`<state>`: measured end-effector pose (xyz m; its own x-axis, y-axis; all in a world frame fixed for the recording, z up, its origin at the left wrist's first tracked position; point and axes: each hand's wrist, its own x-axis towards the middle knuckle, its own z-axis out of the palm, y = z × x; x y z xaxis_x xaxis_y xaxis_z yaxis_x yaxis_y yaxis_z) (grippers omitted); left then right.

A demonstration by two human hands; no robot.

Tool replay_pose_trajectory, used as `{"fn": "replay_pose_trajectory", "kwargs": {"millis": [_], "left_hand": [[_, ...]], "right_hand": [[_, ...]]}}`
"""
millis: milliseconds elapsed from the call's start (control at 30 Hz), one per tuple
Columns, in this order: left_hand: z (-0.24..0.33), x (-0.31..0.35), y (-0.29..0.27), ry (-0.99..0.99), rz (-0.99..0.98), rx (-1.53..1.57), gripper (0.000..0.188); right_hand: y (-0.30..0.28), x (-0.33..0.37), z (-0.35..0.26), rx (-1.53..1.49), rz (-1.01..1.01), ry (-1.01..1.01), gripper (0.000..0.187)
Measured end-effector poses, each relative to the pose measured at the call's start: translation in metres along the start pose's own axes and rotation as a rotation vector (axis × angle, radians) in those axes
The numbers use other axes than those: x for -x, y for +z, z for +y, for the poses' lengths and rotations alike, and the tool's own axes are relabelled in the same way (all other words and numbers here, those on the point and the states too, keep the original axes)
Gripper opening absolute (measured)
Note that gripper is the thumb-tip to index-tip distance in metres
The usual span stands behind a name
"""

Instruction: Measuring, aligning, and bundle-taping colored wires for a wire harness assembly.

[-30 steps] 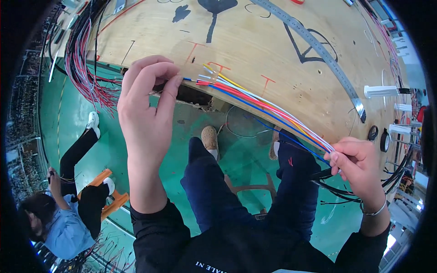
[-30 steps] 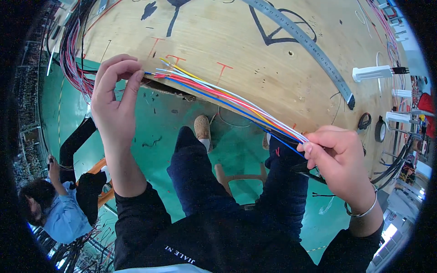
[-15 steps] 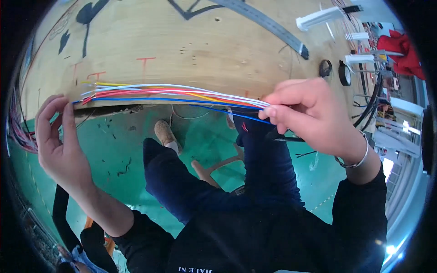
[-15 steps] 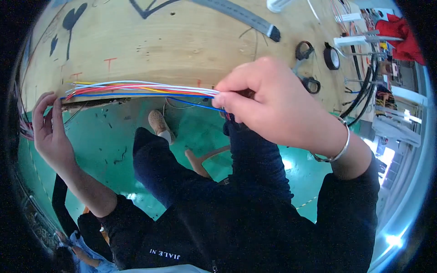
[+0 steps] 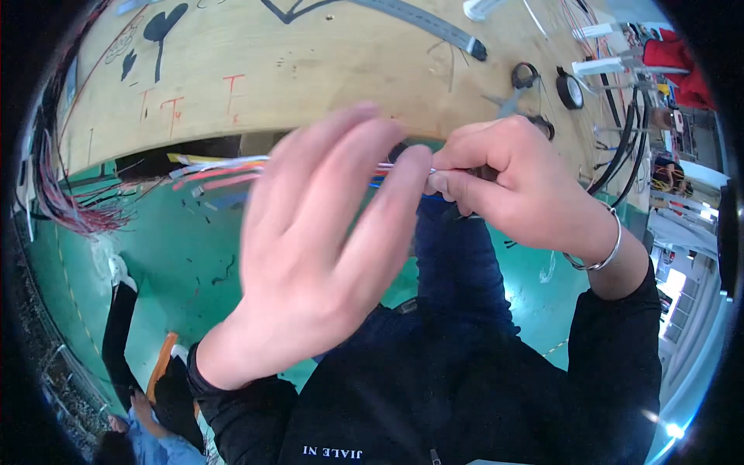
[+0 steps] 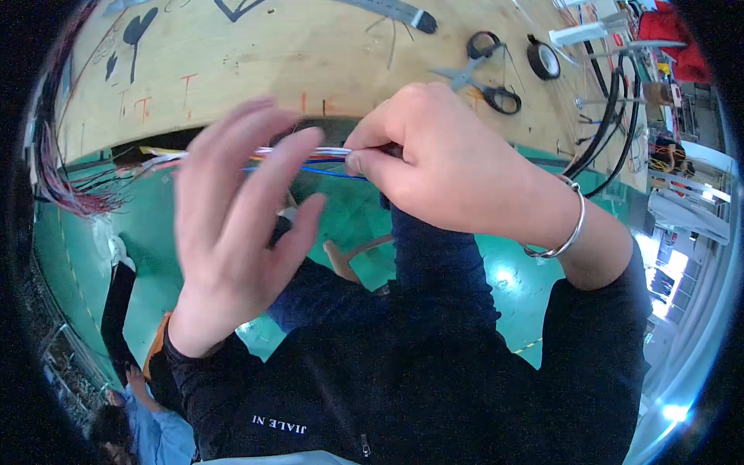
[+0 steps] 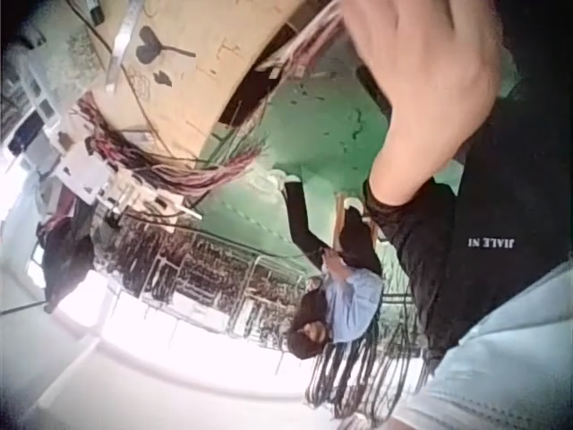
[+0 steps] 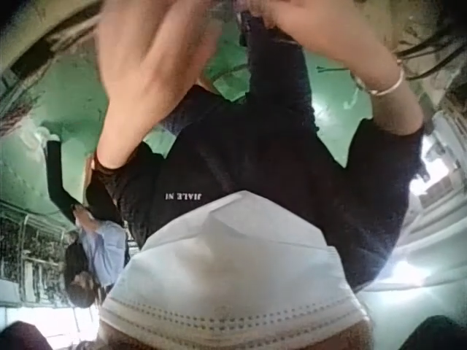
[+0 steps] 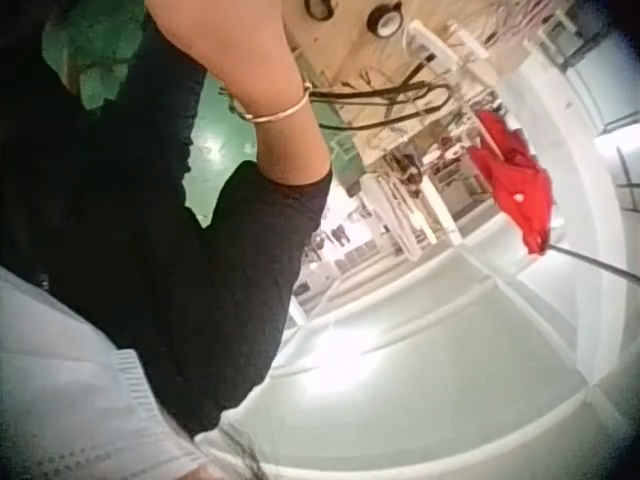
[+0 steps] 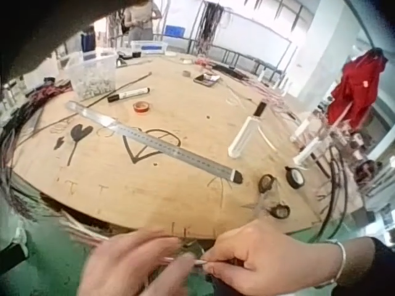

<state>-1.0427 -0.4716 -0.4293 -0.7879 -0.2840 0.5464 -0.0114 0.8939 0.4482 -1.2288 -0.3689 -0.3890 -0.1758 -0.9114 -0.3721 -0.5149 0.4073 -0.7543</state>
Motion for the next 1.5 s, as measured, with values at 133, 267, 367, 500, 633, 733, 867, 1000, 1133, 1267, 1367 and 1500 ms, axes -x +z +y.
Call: {"fn": "replay_pose_trajectory", "kwargs": {"millis": [133,267,367,500,633,733,867,1000,1133,1267,1367,1500], "left_hand": [[0.036,-0.005,0.011,-0.022,-0.139,0.101,0.041],[0.080,-0.002,0.005,-0.186,-0.341,0.179,0.034],[0.109,0.007,0.014,-0.151,-0.334,0.082,0.031],[0.140,0.021,0.031,-0.083,-0.282,0.005,0.024],[0.169,0.031,0.038,-0.012,-0.297,-0.178,0.022],[0.188,0.043,0.040,0.041,-0.312,-0.273,0.023],[0.211,0.061,0.049,0.071,-0.446,-0.315,0.018],[0.222,0.080,0.063,0.025,-0.454,-0.176,0.015],[0.227,0.093,0.074,0.001,-0.426,-0.048,0.014],[0.227,0.101,0.090,-0.039,-0.434,0.096,0.015],[0.217,0.101,0.084,-0.097,-0.453,0.065,0.015],[0.207,0.112,0.079,-0.162,-0.519,0.086,0.018]], "right_hand": [[-0.004,0.033,0.001,0.095,-0.027,-0.239,0.014],[-0.011,0.068,0.009,0.275,-0.139,-0.313,0.010],[-0.014,0.093,0.014,0.215,-0.124,-0.303,0.008],[-0.018,0.116,0.023,0.160,-0.155,-0.402,0.010],[-0.028,0.133,0.016,0.257,-0.327,-0.315,0.019],[-0.027,0.147,0.018,0.210,-0.449,-0.297,0.021],[-0.016,0.155,0.033,0.265,-0.639,-0.232,0.020],[-0.004,0.152,0.047,0.316,-0.838,-0.200,0.020],[0.003,0.151,0.058,0.288,-0.931,-0.193,0.020],[0.005,0.139,0.073,0.283,-1.087,-0.128,0.019],[0.006,0.128,0.073,0.245,-1.088,-0.302,0.022],[0.020,0.145,0.093,0.377,-0.726,-0.777,0.020]]}}
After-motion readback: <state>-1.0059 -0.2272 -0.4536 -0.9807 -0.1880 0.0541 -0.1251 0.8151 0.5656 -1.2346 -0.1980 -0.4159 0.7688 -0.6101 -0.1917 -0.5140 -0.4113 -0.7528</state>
